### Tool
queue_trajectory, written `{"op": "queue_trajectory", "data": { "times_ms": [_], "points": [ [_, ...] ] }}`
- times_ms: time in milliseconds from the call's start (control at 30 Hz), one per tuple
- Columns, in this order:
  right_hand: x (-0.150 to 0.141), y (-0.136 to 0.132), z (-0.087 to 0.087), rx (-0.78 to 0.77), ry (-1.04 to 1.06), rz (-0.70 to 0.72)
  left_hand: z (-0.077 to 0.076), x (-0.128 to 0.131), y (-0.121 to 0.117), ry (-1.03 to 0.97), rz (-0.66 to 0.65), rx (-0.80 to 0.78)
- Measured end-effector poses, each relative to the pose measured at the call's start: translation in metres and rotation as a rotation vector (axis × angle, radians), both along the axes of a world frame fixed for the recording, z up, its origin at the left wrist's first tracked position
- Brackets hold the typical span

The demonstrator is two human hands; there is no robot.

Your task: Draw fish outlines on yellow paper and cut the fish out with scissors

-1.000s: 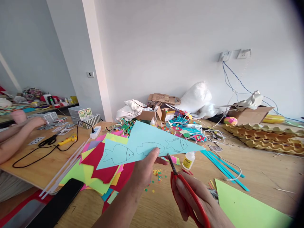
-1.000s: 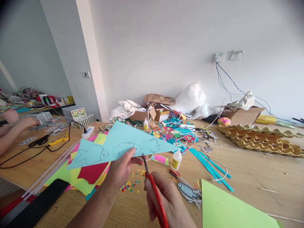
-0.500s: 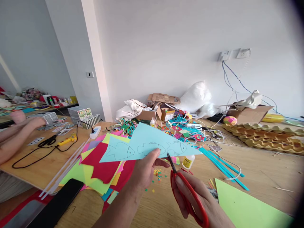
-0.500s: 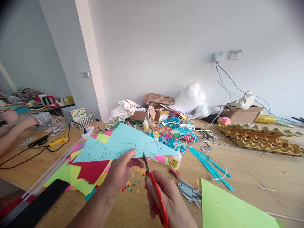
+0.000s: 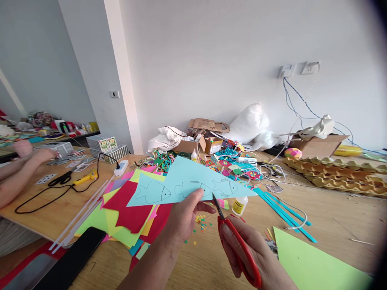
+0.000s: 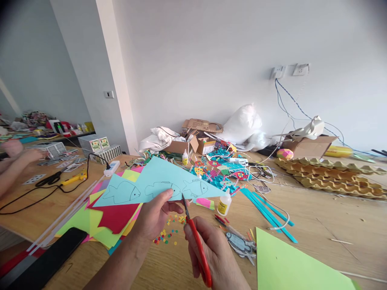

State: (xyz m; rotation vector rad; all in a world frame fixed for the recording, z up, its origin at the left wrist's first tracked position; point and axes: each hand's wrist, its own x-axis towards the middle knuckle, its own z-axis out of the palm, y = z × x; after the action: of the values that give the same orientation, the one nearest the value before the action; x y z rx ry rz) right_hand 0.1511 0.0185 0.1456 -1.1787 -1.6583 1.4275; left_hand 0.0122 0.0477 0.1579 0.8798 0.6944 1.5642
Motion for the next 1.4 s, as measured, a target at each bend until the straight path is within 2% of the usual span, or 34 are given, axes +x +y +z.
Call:
{"op": "queue_trajectory", "data": {
  "times_ms": [633,900,1033,1200,1400],
  "points": [
    [-0.001,-0.001,-0.001,0.014,0.024,-0.008,0.001,0.000,0.000,0.013,-0.039,-0.002],
    [-0.001,0.002,-0.005,0.004,0.016,-0.027,0.001,0.000,-0.001,0.003,-0.004,-0.022],
    [0.000,-0.001,0.002,-0.015,0.048,-0.045,0.001,0.000,-0.001,-0.006,-0.007,-0.019],
    [0.005,-0.010,0.014,0.036,0.045,-0.071,0.000,0.001,-0.001,-0.026,-0.015,-0.020],
    [0.006,-0.011,0.014,0.019,0.058,-0.064,-0.001,0.003,-0.001,-0.012,-0.057,0.017]
  ]
}}
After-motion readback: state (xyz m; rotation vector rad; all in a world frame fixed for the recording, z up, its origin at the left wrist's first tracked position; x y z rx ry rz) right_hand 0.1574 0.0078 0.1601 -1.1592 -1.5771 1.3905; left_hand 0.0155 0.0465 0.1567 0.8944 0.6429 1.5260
